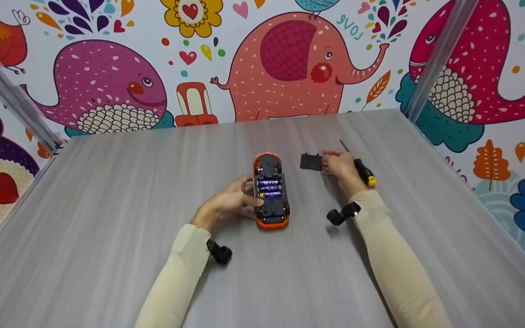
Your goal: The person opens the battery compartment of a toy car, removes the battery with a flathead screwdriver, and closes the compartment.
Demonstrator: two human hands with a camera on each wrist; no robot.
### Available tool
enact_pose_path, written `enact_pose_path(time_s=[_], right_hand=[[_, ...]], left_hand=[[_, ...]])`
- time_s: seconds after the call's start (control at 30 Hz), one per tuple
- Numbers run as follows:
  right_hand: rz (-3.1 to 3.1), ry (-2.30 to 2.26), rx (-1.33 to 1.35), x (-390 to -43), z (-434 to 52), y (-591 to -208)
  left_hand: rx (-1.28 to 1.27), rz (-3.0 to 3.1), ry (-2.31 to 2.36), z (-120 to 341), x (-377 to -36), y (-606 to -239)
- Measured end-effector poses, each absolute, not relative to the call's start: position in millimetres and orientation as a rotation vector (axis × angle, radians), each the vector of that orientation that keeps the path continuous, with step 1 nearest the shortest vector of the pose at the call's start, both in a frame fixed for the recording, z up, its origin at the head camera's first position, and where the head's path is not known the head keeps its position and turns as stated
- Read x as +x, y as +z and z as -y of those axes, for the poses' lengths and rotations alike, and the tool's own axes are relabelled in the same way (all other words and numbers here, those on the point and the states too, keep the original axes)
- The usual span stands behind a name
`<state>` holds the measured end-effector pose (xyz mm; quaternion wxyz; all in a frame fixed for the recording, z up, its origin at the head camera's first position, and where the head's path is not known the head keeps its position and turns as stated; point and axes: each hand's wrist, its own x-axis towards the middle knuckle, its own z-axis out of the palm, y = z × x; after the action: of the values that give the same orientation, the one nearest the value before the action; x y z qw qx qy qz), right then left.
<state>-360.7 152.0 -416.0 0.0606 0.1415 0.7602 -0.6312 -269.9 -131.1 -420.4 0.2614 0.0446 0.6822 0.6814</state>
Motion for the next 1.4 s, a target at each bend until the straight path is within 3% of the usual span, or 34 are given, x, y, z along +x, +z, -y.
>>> enact_pose_path(time_s=[0.37,0.9,1.4], right_hand=[[-2.368,-1.838,0.382,-354,-149,-403],[-2.482,-1.849,0.162,-338,-160,-349],[-2.534,-1.612,0.178,-333,-212,-361]], left_hand=[[0.145,-1.837,1.849,129,-270,-420],[0.098,-1.866,1.824,128,-271,-415],[0.076,-1.860,1.821,129,-269,-419]])
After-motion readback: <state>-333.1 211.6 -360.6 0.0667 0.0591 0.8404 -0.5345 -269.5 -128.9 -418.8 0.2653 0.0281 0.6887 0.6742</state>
